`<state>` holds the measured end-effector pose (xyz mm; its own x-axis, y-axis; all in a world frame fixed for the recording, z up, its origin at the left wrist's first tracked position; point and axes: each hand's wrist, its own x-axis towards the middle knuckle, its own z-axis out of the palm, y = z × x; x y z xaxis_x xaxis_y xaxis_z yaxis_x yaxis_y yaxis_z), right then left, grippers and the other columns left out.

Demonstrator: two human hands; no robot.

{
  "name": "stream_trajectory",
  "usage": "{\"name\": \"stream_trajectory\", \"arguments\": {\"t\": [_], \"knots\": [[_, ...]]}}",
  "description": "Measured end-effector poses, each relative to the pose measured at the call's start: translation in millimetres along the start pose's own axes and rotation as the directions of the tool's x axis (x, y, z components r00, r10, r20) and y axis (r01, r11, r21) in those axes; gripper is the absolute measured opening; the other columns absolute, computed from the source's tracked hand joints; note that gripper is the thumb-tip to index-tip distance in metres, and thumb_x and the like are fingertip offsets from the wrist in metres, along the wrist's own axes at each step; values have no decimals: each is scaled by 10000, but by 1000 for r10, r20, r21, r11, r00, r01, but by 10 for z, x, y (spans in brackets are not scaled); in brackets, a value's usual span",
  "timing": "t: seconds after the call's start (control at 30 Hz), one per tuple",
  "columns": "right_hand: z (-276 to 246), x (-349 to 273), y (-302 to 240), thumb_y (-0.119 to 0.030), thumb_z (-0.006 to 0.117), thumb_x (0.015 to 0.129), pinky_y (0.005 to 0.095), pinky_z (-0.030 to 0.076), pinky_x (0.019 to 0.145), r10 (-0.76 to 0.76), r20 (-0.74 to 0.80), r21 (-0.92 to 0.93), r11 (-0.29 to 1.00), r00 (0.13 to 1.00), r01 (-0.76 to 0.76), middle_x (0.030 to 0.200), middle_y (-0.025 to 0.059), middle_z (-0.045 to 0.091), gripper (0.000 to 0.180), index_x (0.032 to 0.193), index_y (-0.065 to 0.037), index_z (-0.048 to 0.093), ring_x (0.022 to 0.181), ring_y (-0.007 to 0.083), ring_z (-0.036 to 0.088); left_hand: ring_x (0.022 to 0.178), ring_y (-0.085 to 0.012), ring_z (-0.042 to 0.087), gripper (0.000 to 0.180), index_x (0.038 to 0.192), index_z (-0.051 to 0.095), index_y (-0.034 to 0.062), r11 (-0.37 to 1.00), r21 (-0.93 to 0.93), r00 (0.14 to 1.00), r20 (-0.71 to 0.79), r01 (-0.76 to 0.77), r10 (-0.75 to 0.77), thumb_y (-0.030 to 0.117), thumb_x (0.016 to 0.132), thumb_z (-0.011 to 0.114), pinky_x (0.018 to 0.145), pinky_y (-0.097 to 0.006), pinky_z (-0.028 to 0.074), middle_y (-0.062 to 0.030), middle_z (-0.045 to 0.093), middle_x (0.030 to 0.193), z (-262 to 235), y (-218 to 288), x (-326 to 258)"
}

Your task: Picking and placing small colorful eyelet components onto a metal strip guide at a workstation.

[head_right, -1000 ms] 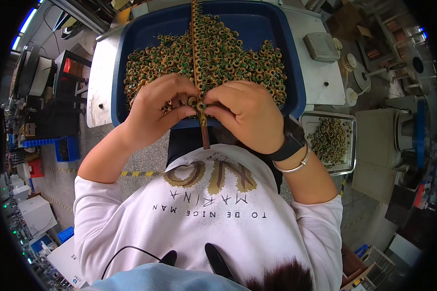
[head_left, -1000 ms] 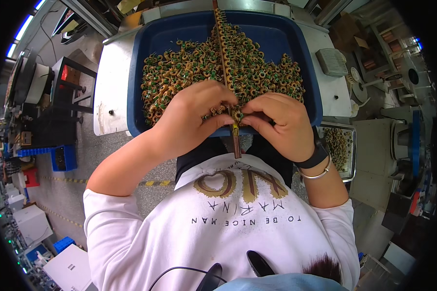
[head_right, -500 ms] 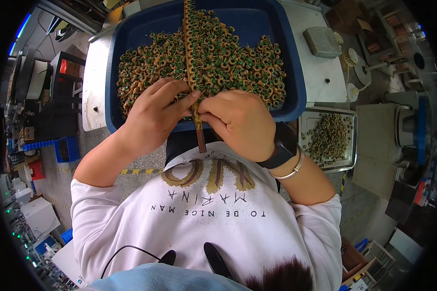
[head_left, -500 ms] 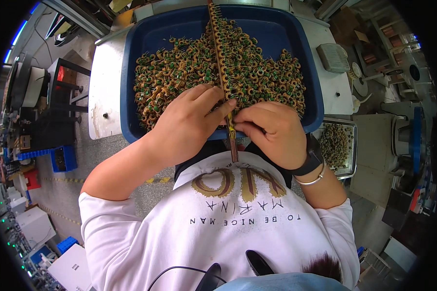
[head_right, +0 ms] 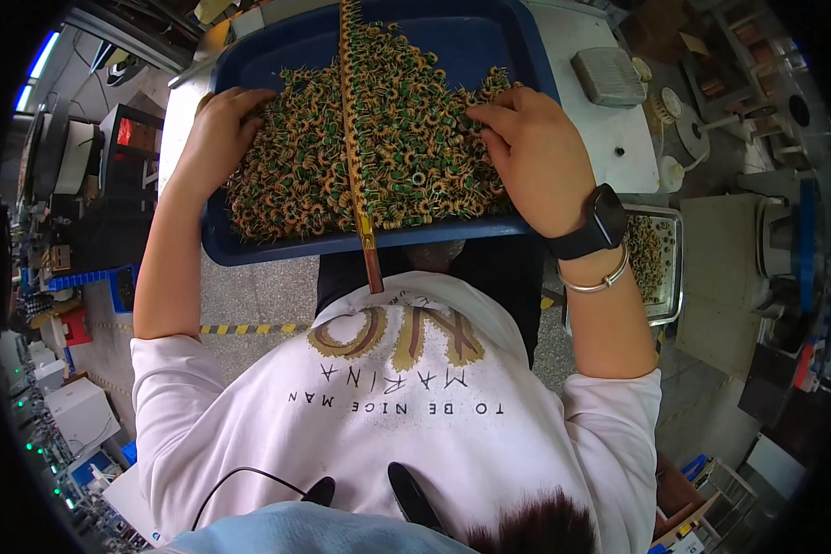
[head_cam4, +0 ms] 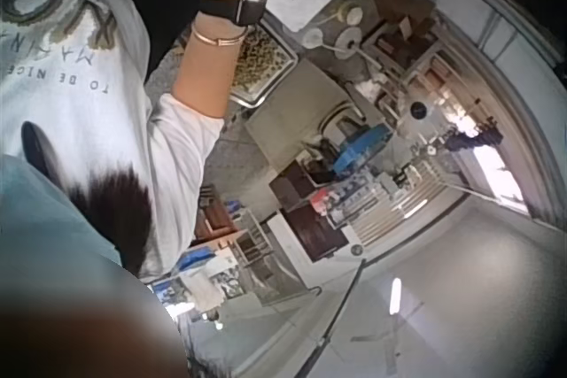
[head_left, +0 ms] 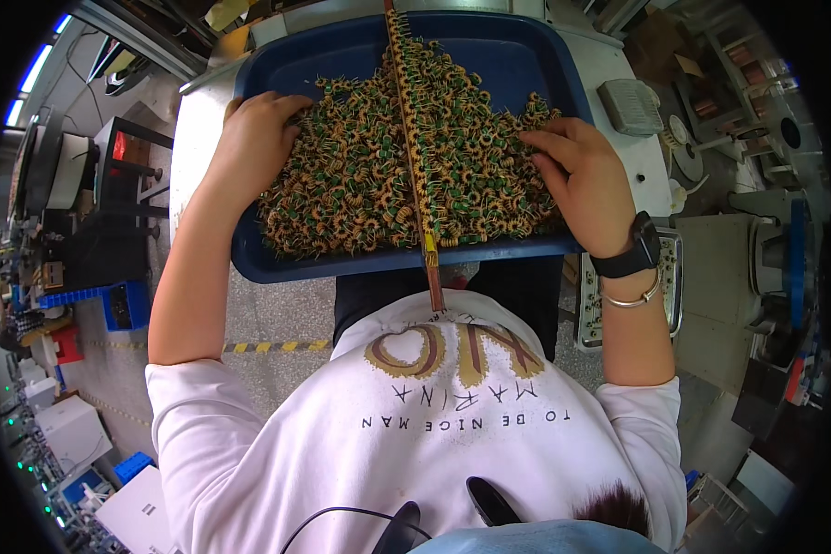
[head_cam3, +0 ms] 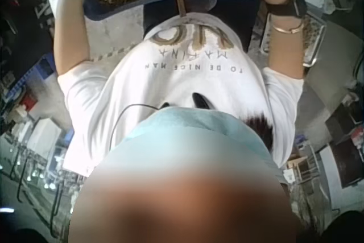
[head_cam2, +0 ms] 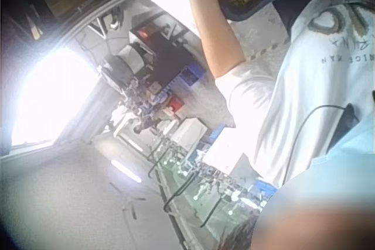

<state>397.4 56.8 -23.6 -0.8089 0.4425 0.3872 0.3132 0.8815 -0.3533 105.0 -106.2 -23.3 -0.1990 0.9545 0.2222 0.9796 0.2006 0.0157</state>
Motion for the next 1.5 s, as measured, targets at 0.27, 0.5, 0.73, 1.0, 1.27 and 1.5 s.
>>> {"name": "stream_trajectory", "arguments": {"t": [0.27,0.5,0.73,1.0,1.27,1.5], "knots": [[-64,-20,-102,-44,614,756,329,460,628,125,-31,172,978,992,-118,764,102,592,86,837,-22,597,706,270,576,820,-304,577,143,916,621,43,972,-209,994,45,108,-101,62,775,601,717,-374,467,-119,587,895,-11,51,52],[20,-189,-602,-65,633,763,269,451,580,67,206,632,753,976,-185,691,78,593,80,825,-27,599,647,190,593,744,-266,578,110,899,594,15,924,-382,990,-122,20,-72,82,812,597,656,-331,457,-120,580,827,-75,210,-10],[175,-226,-688,-123,645,747,364,445,608,-133,92,475,877,987,74,685,90,574,106,809,-61,585,656,279,564,697,-236,574,132,898,543,17,932,-351,995,-9,88,-97,106,823,607,612,-316,444,-120,578,781,-195,458,-167],[180,-226,-710,-119,643,746,374,438,619,-149,89,454,886,985,93,689,91,566,107,806,-59,579,656,287,555,759,-317,575,181,930,532,12,888,-413,971,-202,-201,125,-16,758,581,636,-377,455,-143,585,831,-234,605,-366],[171,-233,-750,-105,650,731,370,440,621,-125,85,438,896,989,75,715,91,580,132,831,-64,575,673,287,565,933,-299,591,241,909,577,-12,712,-412,822,-255,-569,510,17,670,560,762,-373,488,-133,599,1080,-261,818,-493],[224,-259,-788,-87,656,723,358,448,604,-147,40,415,902,988,118,713,83,591,115,812,-64,587,663,274,573,1041,-322,553,233,890,587,-30,757,-359,838,-249,-546,486,82,689,553,848,-398,470,-171,550,1177,-123,984,-683]]}}
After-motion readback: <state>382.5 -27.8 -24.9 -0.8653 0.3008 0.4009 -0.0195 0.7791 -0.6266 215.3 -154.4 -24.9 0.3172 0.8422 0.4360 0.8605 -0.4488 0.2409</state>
